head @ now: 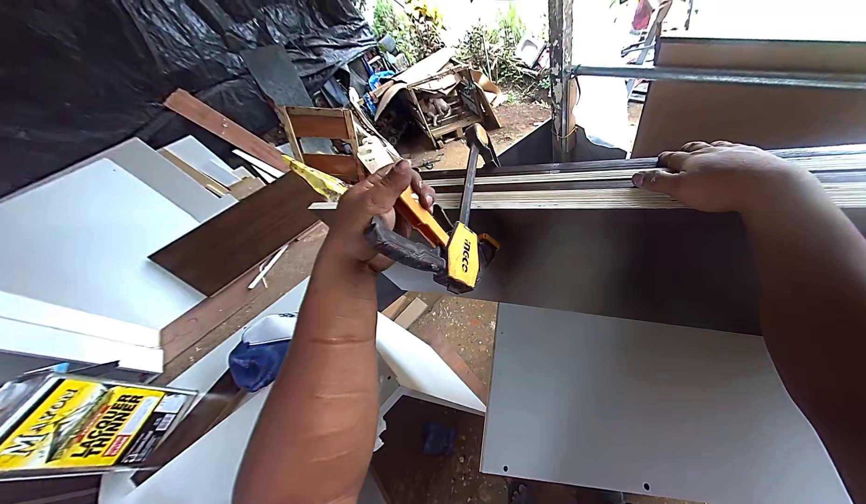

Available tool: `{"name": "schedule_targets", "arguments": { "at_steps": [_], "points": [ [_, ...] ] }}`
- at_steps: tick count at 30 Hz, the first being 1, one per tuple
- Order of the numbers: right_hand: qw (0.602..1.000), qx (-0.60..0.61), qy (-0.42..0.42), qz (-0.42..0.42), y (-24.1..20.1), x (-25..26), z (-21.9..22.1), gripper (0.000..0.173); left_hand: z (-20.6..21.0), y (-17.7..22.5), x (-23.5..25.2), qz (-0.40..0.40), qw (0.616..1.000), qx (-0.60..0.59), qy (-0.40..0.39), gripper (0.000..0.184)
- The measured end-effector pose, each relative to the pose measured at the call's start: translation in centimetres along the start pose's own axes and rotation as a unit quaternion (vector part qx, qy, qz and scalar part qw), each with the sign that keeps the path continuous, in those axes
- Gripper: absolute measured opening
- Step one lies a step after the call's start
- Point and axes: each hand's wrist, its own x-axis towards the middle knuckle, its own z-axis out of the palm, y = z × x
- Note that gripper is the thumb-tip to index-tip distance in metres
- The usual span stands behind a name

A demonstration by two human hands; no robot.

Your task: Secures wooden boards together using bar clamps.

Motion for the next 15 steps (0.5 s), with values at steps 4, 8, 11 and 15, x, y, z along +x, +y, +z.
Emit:
{"name": "schedule_targets", "arguments": {
  "at_steps": [4,8,11,15],
  "points": [
    [1.0,-0.002,-0.006,0.004,-0.2,-0.1,-0.1,0.091,-0.7,-1.6,-1.2,0.011,0.985,-0.167,-0.036,0.081],
    [1.0,-0.002,-0.003,0.001,-0.1,-0.1,0.0,0.091,-1.2,-3.5,-2.9,0.105,0.981,-0.134,-0.094,0.12],
    [1.0,0.0,0.0,0.003,0.0,0.0,0.0,0.092,-0.2,-3.8,-4.3,0.137,0.984,-0.072,-0.092,0.131],
    [1.0,-0.005,-0.004,0.004,0.0,-0.2,0.0,0.091,2.1,-2.4,-6.5,0.133,0.991,-0.025,-0.012,0.107]
  ]
}}
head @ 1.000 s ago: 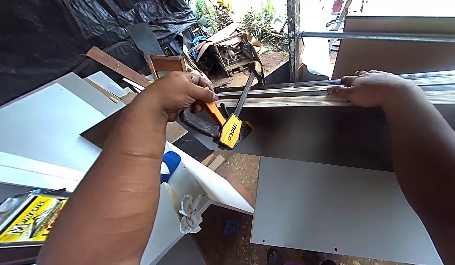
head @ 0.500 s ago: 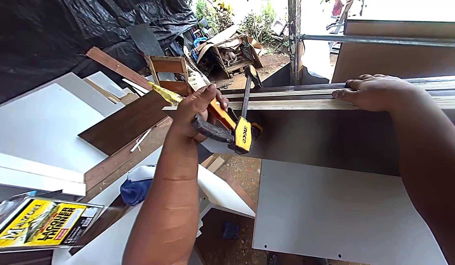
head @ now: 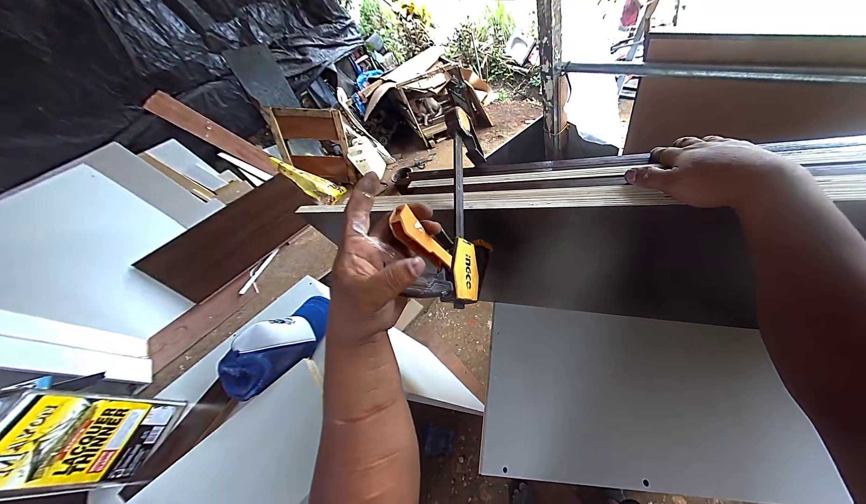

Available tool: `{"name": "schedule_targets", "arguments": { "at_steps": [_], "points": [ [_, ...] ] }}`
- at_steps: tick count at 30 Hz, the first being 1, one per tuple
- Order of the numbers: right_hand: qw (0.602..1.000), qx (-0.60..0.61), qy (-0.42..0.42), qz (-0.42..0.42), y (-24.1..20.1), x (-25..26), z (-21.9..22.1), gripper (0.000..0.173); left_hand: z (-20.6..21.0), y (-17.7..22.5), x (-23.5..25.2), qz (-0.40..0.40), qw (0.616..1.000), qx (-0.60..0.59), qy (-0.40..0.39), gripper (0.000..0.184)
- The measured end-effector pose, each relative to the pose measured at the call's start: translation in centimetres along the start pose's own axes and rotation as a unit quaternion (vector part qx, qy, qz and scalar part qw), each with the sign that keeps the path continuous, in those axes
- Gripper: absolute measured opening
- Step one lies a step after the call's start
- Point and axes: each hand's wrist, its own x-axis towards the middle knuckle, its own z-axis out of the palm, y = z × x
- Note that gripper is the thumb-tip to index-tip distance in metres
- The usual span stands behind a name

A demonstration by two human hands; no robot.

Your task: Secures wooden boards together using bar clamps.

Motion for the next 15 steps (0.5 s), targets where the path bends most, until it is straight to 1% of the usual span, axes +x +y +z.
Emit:
{"name": "schedule_targets", "arguments": {
  "at_steps": [2,4,6,8,11,13,15],
  "points": [
    [1.0,0.0,-0.003,0.001,-0.1,-0.1,-0.1,0.09,0.8,1.0,-0.3,-0.02,0.998,0.008,0.063,0.089],
    [1.0,-0.002,-0.006,-0.001,-0.2,-0.1,-0.1,0.089,1.5,1.2,-0.3,-0.022,0.993,0.001,0.118,0.081],
    [1.0,-0.002,-0.006,-0.001,-0.2,-0.1,-0.2,0.09,1.7,0.6,0.0,0.004,0.989,-0.008,0.15,0.077],
    [1.0,-0.002,-0.006,0.002,-0.1,0.0,-0.1,0.09,1.7,-0.5,0.6,0.049,0.985,-0.022,0.167,0.069],
    [1.0,0.0,-0.002,0.004,-0.1,0.2,0.0,0.09,1.8,-1.2,1.4,0.103,0.98,-0.006,0.173,0.05],
    [1.0,0.0,-0.001,0.005,0.0,0.1,0.0,0.09,1.6,-1.0,2.0,0.101,0.981,0.008,0.168,0.042],
    [1.0,0.002,-0.003,0.005,0.0,0.1,-0.1,0.089,1.5,-0.5,2.3,0.071,0.986,0.007,0.153,0.039]
  ]
}}
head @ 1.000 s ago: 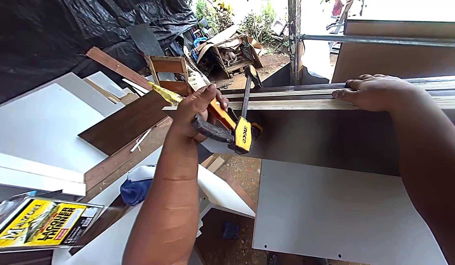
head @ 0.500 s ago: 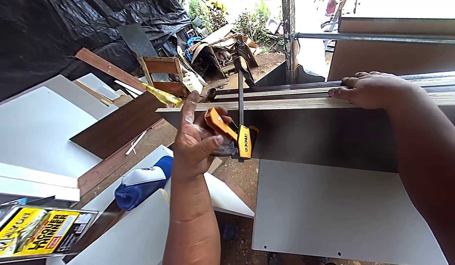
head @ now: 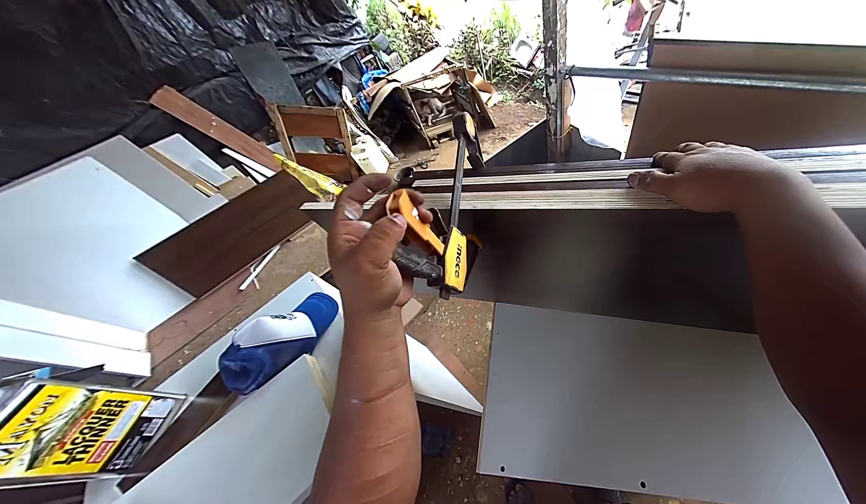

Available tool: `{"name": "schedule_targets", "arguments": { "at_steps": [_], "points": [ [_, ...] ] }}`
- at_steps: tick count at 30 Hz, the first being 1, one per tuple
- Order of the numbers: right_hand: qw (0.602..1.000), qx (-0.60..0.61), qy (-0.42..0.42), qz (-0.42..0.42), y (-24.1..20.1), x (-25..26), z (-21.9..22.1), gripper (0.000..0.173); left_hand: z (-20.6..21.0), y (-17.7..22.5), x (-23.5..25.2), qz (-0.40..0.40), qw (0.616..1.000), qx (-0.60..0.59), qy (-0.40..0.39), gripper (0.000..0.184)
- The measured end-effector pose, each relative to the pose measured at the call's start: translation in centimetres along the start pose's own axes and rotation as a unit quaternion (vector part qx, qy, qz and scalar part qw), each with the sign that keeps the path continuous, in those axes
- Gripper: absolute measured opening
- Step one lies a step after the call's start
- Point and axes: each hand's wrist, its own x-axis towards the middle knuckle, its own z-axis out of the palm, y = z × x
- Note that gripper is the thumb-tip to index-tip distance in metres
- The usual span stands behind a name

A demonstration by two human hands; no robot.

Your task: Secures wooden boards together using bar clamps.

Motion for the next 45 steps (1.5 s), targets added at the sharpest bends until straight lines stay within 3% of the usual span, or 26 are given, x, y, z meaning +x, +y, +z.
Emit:
{"name": "schedule_targets", "arguments": {
  "at_steps": [2,4,6,10,12,14,16,21,24,25,28,30,33,36,38,41,45],
  "points": [
    [1.0,-0.001,0.001,-0.001,0.1,0.1,0.1,0.09,0.0,0.0,0.2,-0.023,1.0,-0.019,-0.005,0.044],
    [1.0,-0.003,0.002,-0.003,0.1,0.2,0.2,0.09,0.3,-0.4,0.3,-0.021,0.999,-0.02,0.025,0.071],
    [1.0,-0.005,0.002,-0.006,0.1,0.3,0.2,0.09,0.4,-0.9,0.2,0.003,0.999,-0.009,0.048,0.079],
    [1.0,-0.003,-0.002,0.003,-0.1,-0.1,0.0,0.09,1.5,-0.7,0.6,0.056,0.993,0.04,0.095,0.022],
    [1.0,-0.007,-0.002,0.002,-0.1,-0.1,0.0,0.09,1.7,-0.1,1.4,0.051,0.994,0.053,0.085,0.012],
    [1.0,-0.009,0.001,-0.001,-0.1,-0.1,0.1,0.091,1.3,0.2,2.1,0.026,0.997,0.052,0.041,0.016],
    [1.0,-0.008,-0.002,-0.001,-0.2,-0.2,0.0,0.09,1.0,0.3,2.5,0.012,0.998,0.056,0.015,0.033],
    [1.0,0.016,0.012,-0.006,-0.6,-0.5,0.1,0.087,-1.0,-0.9,3.5,0.065,0.994,0.088,0.007,0.017],
    [0.999,0.026,0.028,-0.003,-0.2,-0.7,0.1,0.085,-6.3,-4.8,5.5,0.036,0.992,0.042,-0.11,0.028],
    [0.999,0.026,0.019,0.001,-0.1,-0.9,0.0,0.086,-6.1,-5.2,5.4,0.026,0.992,0.022,-0.12,0.029],
    [0.999,0.032,0.005,0.003,-0.2,-0.9,-0.2,0.089,-3.9,-3.6,3.8,-0.016,0.997,0.018,-0.071,0.023],
    [1.0,0.031,0.0,0.001,-0.4,-0.9,-0.2,0.088,-5.0,-4.6,4.1,-0.057,0.997,-0.005,-0.044,0.033],
    [1.0,0.03,-0.004,-0.001,-0.2,-1.2,-0.6,0.085,-6.9,-5.8,5.1,-0.064,0.994,-0.038,-0.077,0.044],
    [0.999,0.032,-0.005,-0.001,-0.4,-1.7,-0.8,0.084,-4.2,-3.7,4.7,-0.022,0.999,0.028,-0.016,0.015],
    [0.999,0.038,0.001,-0.005,-0.4,-1.7,-0.6,0.085,-4.7,-3.5,4.8,0.016,0.998,0.064,-0.017,0.019],
    [1.0,0.018,0.007,-0.014,-0.4,-1.0,-0.4,0.089,-1.0,-0.9,3.3,0.031,0.995,0.091,0.033,0.014],
    [1.0,0.013,-0.003,-0.002,-0.5,-0.8,-0.5,0.088,-0.3,-0.6,4.2,0.049,0.995,0.083,0.004,0.022]
  ]
}}
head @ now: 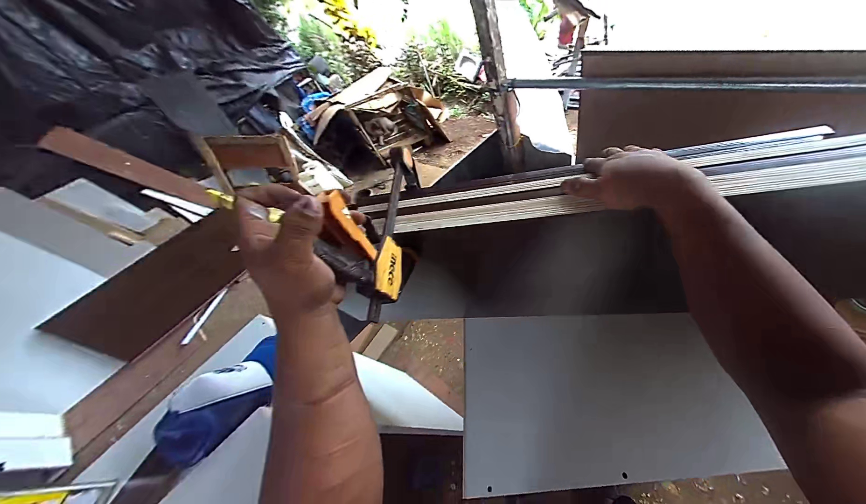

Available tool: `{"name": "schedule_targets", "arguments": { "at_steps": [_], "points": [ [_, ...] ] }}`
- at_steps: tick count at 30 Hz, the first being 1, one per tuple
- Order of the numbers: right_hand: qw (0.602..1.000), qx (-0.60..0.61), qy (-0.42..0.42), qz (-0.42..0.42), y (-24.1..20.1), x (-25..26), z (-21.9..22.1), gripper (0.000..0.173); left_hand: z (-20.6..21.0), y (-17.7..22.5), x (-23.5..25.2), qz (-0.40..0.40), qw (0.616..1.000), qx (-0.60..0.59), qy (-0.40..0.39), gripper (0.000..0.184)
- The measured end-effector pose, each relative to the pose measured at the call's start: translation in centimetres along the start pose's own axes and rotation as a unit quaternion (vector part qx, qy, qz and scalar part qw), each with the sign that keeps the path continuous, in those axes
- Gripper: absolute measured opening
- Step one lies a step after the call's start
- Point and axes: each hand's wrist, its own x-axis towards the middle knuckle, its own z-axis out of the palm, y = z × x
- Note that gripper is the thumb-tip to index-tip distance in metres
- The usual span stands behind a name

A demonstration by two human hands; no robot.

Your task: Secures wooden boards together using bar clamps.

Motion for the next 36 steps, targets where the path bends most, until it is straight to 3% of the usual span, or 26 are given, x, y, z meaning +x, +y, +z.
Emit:
{"name": "schedule_targets", "arguments": {
  "at_steps": [4,9,14,20,27,29,32,34,36],
  "points": [
    [1.0,-0.015,0.004,-0.005,0.2,0.5,0.3,0.091,0.2,0.1,0.1,0.006,0.998,-0.007,0.061,0.015],
    [1.0,-0.018,0.0,-0.002,0.2,0.5,0.4,0.091,-2.8,-1.3,1.3,-0.009,0.997,-0.049,0.053,0.014],
    [1.0,-0.012,0.006,0.002,0.3,0.8,0.6,0.089,-3.2,-1.7,2.2,0.0,0.992,-0.057,0.11,0.006],
    [1.0,-0.011,0.007,-0.003,0.4,0.7,0.5,0.087,-2.6,-0.9,2.6,-0.051,0.997,-0.038,0.038,0.014],
    [1.0,-0.009,0.006,-0.004,0.4,0.8,0.6,0.086,-1.5,-0.7,2.8,-0.068,0.992,-0.042,0.094,0.005],
    [1.0,-0.011,0.005,-0.004,0.4,0.9,0.5,0.086,-2.1,-0.9,2.6,-0.082,0.992,-0.054,0.079,0.016],
    [1.0,-0.013,0.006,-0.004,0.4,0.8,0.6,0.088,-2.8,-0.5,1.8,-0.129,0.99,-0.061,0.009,0.058],
    [1.0,-0.018,0.003,-0.005,0.5,0.8,0.7,0.089,-3.0,-0.4,0.8,-0.119,0.99,-0.071,-0.04,0.08],
    [1.0,-0.015,0.0,-0.003,0.4,0.9,0.6,0.089,-3.2,-0.9,0.3,-0.105,0.989,-0.074,-0.067,0.115]
  ]
}}
